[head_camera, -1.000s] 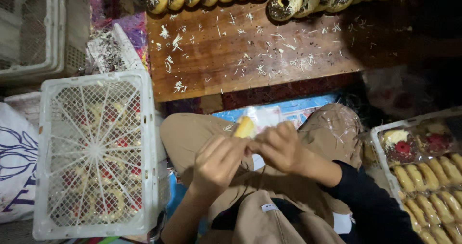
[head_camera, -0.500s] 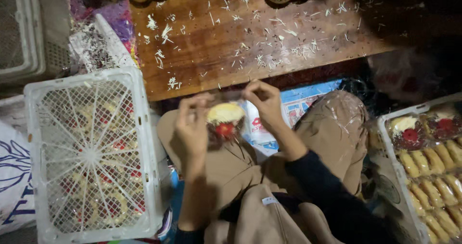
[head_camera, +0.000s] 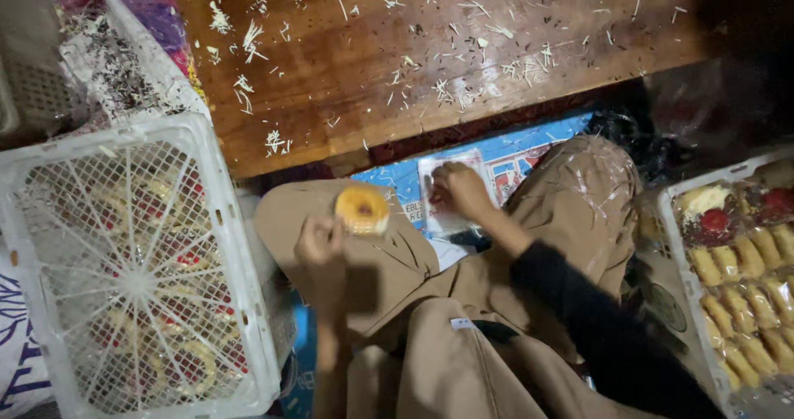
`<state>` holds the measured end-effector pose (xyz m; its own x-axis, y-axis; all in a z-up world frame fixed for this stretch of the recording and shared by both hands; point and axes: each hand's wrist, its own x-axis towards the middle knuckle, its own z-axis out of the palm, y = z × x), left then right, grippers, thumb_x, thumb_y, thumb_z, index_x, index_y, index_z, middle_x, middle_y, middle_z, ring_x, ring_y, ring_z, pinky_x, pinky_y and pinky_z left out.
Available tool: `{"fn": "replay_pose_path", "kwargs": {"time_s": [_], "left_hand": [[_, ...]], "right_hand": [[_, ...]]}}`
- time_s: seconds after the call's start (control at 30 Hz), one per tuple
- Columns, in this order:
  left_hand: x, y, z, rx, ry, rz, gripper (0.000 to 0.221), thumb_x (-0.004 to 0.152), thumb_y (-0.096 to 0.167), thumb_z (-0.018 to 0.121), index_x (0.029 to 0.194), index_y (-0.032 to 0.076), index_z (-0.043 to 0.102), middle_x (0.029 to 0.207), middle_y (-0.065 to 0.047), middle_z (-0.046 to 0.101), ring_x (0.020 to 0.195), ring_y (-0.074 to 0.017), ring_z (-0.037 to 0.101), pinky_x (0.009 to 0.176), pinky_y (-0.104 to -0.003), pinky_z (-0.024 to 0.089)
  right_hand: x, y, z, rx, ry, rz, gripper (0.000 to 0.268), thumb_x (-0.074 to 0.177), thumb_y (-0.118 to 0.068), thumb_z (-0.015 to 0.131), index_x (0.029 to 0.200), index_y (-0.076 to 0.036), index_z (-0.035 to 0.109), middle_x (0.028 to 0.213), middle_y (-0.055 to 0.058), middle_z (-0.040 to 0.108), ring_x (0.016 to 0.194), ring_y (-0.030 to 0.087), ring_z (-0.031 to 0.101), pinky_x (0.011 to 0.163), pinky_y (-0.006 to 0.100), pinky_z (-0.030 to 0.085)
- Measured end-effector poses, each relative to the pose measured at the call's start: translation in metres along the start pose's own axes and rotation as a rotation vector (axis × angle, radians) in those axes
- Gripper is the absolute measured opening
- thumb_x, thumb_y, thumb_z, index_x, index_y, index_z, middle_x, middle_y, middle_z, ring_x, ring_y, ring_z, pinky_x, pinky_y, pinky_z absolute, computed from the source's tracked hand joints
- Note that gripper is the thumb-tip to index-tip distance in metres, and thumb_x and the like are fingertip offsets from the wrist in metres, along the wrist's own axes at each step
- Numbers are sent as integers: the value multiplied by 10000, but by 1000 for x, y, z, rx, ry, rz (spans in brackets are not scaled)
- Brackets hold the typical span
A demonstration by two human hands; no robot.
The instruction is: The person sits on the floor and repeatedly picks up pastries from a wooden board, places each into a small plastic bag, and arranges the sealed bags into a white plastic crate. The pastries include chocolate-topped and plain varieties.
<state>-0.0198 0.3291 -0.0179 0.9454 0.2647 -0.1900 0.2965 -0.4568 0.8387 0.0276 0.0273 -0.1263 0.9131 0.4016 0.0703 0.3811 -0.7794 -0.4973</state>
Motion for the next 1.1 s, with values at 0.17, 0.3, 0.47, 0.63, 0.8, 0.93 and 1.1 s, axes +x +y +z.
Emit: {"fn": "replay_pose_path", "kwargs": {"time_s": [0.17,0.3,0.47,0.63,0.8,0.93,1.1], "left_hand": [[125,-51,126,356,-89,-89,345,927,252,828,887,-68,708,873,-237,715,785,-329,692,790,-414,526],[140,-78,175,576,290,408,350,685,176,774,969,-22,722,1043,-258,707,1034,-464,619,973,-557,455],[79,-53,147,317,184,460,419,981,306,796,1103,-34,583,1043,-259,644,1034,-427,592,963,-500,464],[28,-3,163,-380,-735,-51,438,991,327,687,1247,-24,622,1060,-165,778,948,-164,711,817,-287,565],[-31,74,181,-233,-491,186,324,1072,216,522,1085,-27,736,1023,-158,783,928,-249,764,813,-351,607],[-66,125,174,-309,-274,767,174,1098,135,580,1089,16,706,1162,-140,734,1145,-309,721,1017,-404,589],[-60,148,157,-108,-273,1261,235,1047,195,629,1243,91,706,1354,-81,696,1380,-325,591,1254,-560,380]], "right_hand": [[34,37,-8,-147,13,-295,376,688,-192,692,1038,-57,718,1094,137,702,1028,304,671,828,414,508],[45,31,5,-164,-179,-239,233,839,-227,682,1009,-68,695,1053,141,701,995,313,669,885,399,480],[31,8,-37,-330,-217,-243,102,811,-178,641,827,-96,701,947,73,708,925,254,683,900,412,474],[-23,-45,-114,-340,-167,-407,286,833,-172,624,1104,-91,668,907,37,703,886,207,680,834,427,446],[-54,-66,-165,-522,-384,37,545,838,-123,585,1382,-102,573,962,64,730,950,223,700,1047,508,376],[-70,-63,-188,-457,-225,188,619,707,-130,634,1321,-97,563,1246,120,653,1202,308,599,1125,639,200],[-59,-46,-197,-174,-31,232,769,806,-151,669,1503,-80,354,1500,200,378,1376,368,349,1204,588,126]]}}
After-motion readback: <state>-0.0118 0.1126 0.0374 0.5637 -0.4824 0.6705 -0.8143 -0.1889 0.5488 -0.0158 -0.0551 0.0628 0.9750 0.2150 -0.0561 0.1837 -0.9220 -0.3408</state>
